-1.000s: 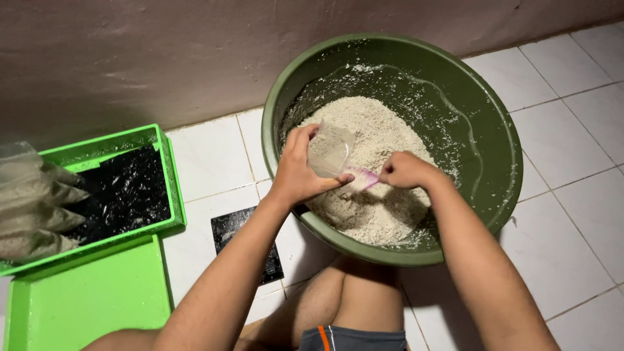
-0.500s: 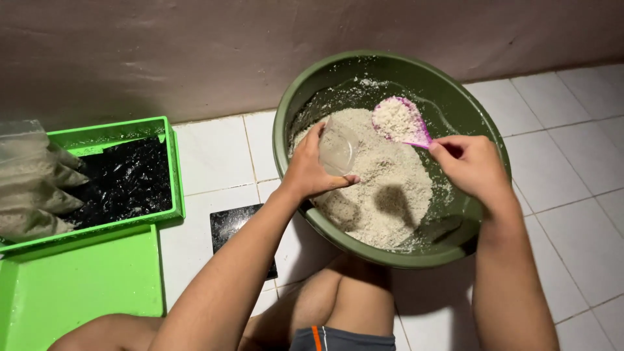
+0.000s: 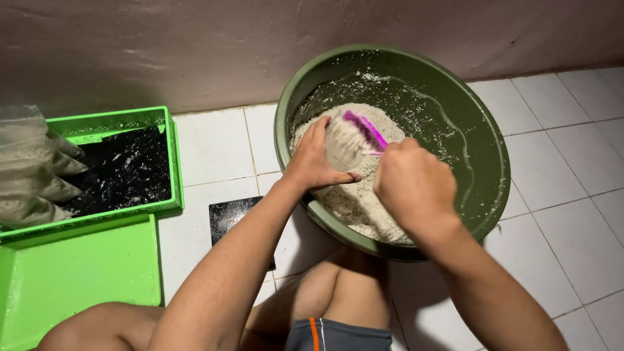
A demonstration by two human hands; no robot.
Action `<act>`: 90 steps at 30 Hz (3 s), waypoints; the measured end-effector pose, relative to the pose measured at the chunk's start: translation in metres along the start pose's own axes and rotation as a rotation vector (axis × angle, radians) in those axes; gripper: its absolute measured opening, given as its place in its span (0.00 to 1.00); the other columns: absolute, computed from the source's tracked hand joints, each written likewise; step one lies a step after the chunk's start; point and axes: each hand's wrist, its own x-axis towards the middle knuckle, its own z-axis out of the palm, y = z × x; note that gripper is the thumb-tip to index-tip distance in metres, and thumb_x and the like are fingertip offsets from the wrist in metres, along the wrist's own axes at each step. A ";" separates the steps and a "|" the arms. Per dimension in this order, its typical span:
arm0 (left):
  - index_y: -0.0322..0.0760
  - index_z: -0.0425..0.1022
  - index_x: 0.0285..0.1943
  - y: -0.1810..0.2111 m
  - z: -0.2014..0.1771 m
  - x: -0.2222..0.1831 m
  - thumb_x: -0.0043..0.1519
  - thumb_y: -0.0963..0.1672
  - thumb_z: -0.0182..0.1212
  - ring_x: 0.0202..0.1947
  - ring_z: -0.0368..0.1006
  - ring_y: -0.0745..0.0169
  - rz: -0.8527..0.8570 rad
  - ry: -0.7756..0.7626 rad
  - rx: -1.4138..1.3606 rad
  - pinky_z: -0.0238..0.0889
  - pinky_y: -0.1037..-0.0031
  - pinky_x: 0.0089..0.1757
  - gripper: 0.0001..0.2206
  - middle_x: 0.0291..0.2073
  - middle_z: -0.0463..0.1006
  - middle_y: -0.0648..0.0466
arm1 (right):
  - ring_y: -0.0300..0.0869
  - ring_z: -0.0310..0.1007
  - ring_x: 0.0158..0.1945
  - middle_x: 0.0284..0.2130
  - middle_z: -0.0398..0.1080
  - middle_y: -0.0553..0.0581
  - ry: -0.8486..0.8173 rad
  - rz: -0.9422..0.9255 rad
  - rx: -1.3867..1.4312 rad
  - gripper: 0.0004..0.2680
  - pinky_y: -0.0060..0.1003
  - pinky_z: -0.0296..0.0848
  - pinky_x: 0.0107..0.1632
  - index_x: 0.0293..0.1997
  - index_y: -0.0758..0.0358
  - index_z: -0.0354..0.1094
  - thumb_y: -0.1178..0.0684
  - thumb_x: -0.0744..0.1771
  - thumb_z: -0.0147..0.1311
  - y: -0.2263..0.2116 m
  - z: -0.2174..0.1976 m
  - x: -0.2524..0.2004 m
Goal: Packaging granular food material into small plastic bags using a scoop and a digital scale for weighing.
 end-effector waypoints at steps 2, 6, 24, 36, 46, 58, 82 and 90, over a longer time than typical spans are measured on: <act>0.35 0.52 0.69 -0.001 -0.001 0.001 0.27 0.58 0.81 0.63 0.62 0.39 0.002 -0.008 0.008 0.56 0.51 0.61 0.60 0.59 0.66 0.41 | 0.60 0.77 0.29 0.27 0.70 0.62 -0.056 -0.023 -0.025 0.11 0.57 0.76 0.31 0.37 0.68 0.73 0.54 0.64 0.43 -0.011 -0.014 0.003; 0.35 0.52 0.69 -0.002 -0.001 0.001 0.28 0.58 0.81 0.64 0.62 0.40 0.003 -0.031 0.011 0.56 0.51 0.62 0.59 0.60 0.64 0.42 | 0.61 0.78 0.33 0.29 0.68 0.59 -0.195 0.020 -0.053 0.11 0.62 0.75 0.34 0.39 0.68 0.73 0.52 0.66 0.44 -0.005 -0.036 0.005; 0.39 0.44 0.75 0.022 -0.022 0.001 0.26 0.57 0.78 0.69 0.53 0.42 -0.046 -0.281 0.012 0.46 0.52 0.65 0.65 0.66 0.56 0.42 | 0.57 0.77 0.53 0.45 0.77 0.68 -0.778 0.073 -0.087 0.12 0.50 0.74 0.54 0.47 0.64 0.76 0.58 0.68 0.41 0.100 0.109 0.015; 0.37 0.44 0.74 0.027 -0.025 -0.002 0.27 0.58 0.75 0.69 0.53 0.41 0.060 -0.371 0.059 0.43 0.50 0.66 0.63 0.67 0.56 0.40 | 0.60 0.76 0.47 0.33 0.79 0.66 -0.887 -0.113 0.457 0.09 0.53 0.72 0.53 0.36 0.60 0.80 0.50 0.61 0.54 0.116 0.174 0.019; 0.39 0.50 0.73 0.003 -0.010 -0.001 0.35 0.57 0.75 0.68 0.57 0.46 0.050 -0.340 0.022 0.48 0.52 0.64 0.56 0.66 0.60 0.45 | 0.52 0.78 0.37 0.25 0.79 0.57 -0.850 -0.105 0.417 0.07 0.45 0.74 0.45 0.31 0.53 0.80 0.47 0.60 0.57 0.126 0.209 0.017; 0.26 0.63 0.64 -0.001 -0.004 -0.002 0.36 0.54 0.79 0.58 0.68 0.36 0.090 0.031 -0.051 0.64 0.53 0.57 0.48 0.54 0.72 0.35 | 0.43 0.74 0.31 0.25 0.80 0.58 -0.682 0.022 0.678 0.06 0.39 0.72 0.40 0.34 0.54 0.81 0.50 0.61 0.58 0.156 0.162 0.012; 0.27 0.28 0.75 -0.005 -0.001 -0.003 0.38 0.60 0.75 0.62 0.65 0.35 0.006 -0.097 0.059 0.55 0.52 0.62 0.67 0.59 0.69 0.34 | 0.56 0.77 0.33 0.29 0.71 0.58 -0.094 0.019 -0.111 0.11 0.55 0.78 0.32 0.43 0.62 0.74 0.49 0.64 0.48 0.032 -0.026 -0.004; 0.27 0.38 0.74 0.000 -0.003 -0.004 0.38 0.60 0.75 0.61 0.66 0.37 0.043 -0.096 0.103 0.56 0.53 0.61 0.63 0.57 0.70 0.34 | 0.63 0.79 0.42 0.31 0.78 0.69 -0.509 0.234 -0.075 0.08 0.58 0.75 0.43 0.38 0.65 0.80 0.55 0.62 0.55 0.128 0.088 0.051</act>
